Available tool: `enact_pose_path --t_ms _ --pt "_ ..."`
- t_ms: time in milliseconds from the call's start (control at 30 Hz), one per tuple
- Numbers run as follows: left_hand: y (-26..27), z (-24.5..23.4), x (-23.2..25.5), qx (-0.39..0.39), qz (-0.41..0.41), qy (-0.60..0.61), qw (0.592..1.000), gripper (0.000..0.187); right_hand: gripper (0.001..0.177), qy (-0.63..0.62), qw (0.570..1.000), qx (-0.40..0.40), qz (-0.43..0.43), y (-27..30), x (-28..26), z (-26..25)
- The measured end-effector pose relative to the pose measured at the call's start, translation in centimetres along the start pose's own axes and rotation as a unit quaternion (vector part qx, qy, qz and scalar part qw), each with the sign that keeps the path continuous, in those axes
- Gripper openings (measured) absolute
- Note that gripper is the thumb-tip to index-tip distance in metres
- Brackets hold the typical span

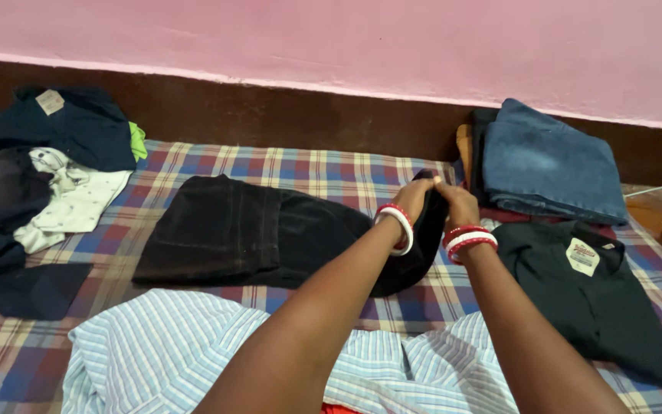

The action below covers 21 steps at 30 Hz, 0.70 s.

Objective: The person folds black trousers on a patterned surface by smoothing the fabric and bringing the legs together.

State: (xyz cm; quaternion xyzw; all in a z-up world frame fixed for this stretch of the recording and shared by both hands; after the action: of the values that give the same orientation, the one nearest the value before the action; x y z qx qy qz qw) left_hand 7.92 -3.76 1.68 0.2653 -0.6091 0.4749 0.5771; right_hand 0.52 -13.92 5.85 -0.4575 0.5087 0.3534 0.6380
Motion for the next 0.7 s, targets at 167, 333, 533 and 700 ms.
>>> enact_pose_path --t_ms 167,333,533,700 --pt "3.3 -1.5 6.1 0.052 -0.146 0.01 0.988 0.084 0.017 -0.035 0.99 0.024 0.134 0.6 -0.1 0.9" --pt "3.2 -5.1 3.3 0.133 -0.221 0.126 0.958 0.08 0.017 0.0 0.997 -0.036 0.07 -0.4 1.6 3.6" --pt "2.2 -15.5 -2.1 -0.017 -0.039 -0.399 0.916 0.044 0.023 0.123 0.973 -0.196 0.007 2.2 5.1 11.7" --pt "9.6 -23.3 -8.0 0.058 -0.347 -0.333 0.874 0.062 0.02 0.075 0.938 -0.137 0.308 1.8 13.1 11.8"
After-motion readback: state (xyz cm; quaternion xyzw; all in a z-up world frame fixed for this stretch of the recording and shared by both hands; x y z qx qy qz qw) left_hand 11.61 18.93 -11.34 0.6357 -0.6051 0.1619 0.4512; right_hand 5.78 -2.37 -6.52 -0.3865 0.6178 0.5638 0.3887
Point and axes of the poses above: each hand's wrist, its own y-axis away from the middle knuckle, its own z-axis out of the palm, x = y × z, the point moved 4 cm from there along -y, towards the middle knuckle, and after that the axes turned 8 degrees about z, right-handed, at the moved point
